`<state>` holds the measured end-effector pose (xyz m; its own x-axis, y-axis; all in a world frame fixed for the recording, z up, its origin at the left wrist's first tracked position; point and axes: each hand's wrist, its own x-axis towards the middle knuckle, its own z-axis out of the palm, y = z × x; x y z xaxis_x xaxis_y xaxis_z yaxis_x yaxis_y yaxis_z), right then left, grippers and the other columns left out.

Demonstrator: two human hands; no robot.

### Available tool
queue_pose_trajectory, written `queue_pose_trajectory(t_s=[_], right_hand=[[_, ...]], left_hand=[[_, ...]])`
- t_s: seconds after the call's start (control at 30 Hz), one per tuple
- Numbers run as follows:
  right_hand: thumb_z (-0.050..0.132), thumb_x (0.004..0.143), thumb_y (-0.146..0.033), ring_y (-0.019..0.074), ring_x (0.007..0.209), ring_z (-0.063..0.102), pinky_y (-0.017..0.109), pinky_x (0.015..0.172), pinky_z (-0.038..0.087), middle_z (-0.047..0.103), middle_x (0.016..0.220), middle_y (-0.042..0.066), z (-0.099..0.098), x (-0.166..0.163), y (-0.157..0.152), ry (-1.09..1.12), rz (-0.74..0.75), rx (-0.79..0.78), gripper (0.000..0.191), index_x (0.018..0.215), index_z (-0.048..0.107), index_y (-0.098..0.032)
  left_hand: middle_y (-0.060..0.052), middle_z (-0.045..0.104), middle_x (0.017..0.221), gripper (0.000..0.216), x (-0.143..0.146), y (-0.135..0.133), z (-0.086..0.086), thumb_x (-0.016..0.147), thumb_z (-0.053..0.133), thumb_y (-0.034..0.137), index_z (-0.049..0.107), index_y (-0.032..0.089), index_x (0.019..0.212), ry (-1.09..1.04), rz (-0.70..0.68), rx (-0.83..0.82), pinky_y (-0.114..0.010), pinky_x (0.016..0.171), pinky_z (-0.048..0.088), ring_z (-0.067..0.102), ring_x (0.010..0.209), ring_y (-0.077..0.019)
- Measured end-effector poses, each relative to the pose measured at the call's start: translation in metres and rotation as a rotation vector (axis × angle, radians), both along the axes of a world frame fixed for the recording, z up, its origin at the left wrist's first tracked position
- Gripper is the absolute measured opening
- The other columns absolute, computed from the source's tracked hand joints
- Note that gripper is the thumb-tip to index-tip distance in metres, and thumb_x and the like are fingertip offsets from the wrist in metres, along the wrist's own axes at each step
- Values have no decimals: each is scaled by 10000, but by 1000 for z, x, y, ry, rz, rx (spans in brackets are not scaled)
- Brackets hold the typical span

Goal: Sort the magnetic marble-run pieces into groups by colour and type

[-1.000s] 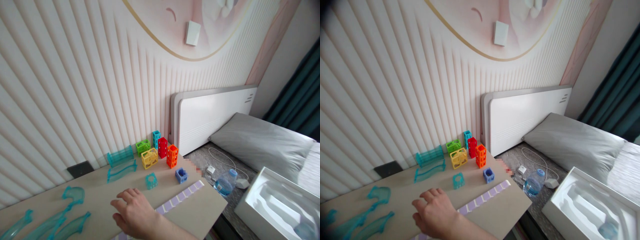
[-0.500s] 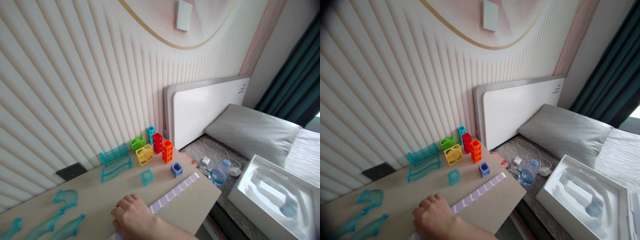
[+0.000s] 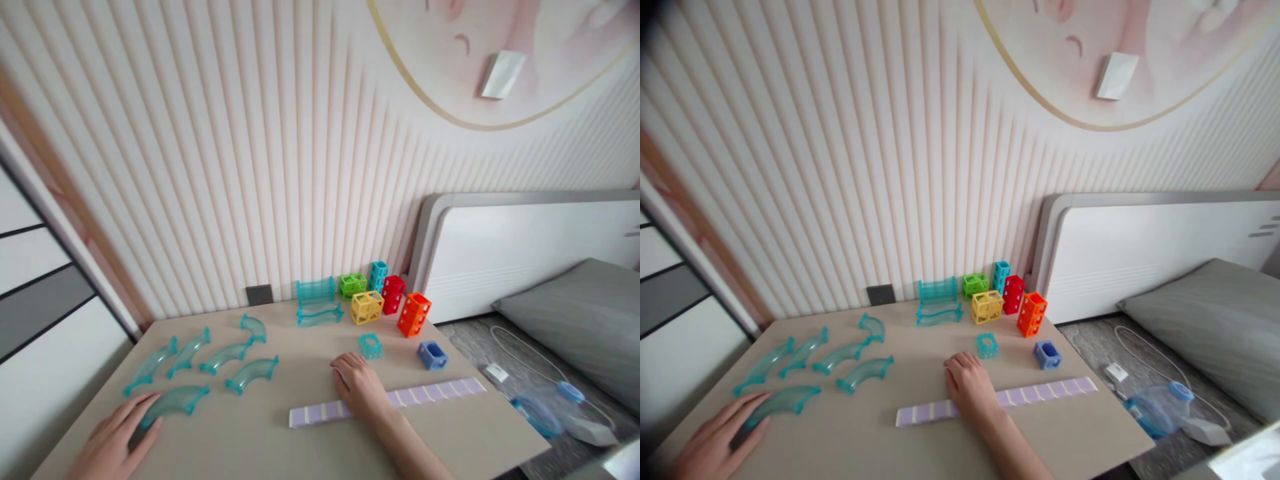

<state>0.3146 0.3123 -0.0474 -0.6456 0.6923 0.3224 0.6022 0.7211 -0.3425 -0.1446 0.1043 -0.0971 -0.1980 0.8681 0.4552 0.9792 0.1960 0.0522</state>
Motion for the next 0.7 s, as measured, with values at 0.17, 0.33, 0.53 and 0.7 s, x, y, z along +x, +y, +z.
queue_pose_trajectory(t_s=[0.17,0.33,0.53,0.7], right_hand=[[455,1001,-175,214,905,664,328,843,491,720,924,68,-4,-5,4,15,27,106,228,985,681,-201],[431,1010,-207,235,991,656,362,896,485,723,1045,98,7,-7,24,1,-106,254,256,1060,682,-194],[561,908,-167,295,1341,486,424,1094,391,536,1456,151,29,-42,75,-293,-158,206,508,1414,521,-191],[720,792,-154,310,1299,539,436,1093,382,612,1371,147,37,-78,108,-381,-56,144,657,1417,527,-218]], left_hand=[[-74,692,1224,406,-8,11,-2,897,487,467,684,245,1175,-25,-101,-70,-379,942,550,680,1091,-274],[-95,688,1214,412,-2,14,-1,914,469,460,686,221,1170,-22,-79,-37,-426,952,539,674,1085,-289],[-107,672,1236,443,5,13,3,932,472,470,654,204,1237,-39,-83,-2,-439,950,541,664,1109,-295],[-102,677,1208,394,10,11,18,959,469,457,663,215,1203,3,-115,77,-418,948,545,668,1086,-278]])
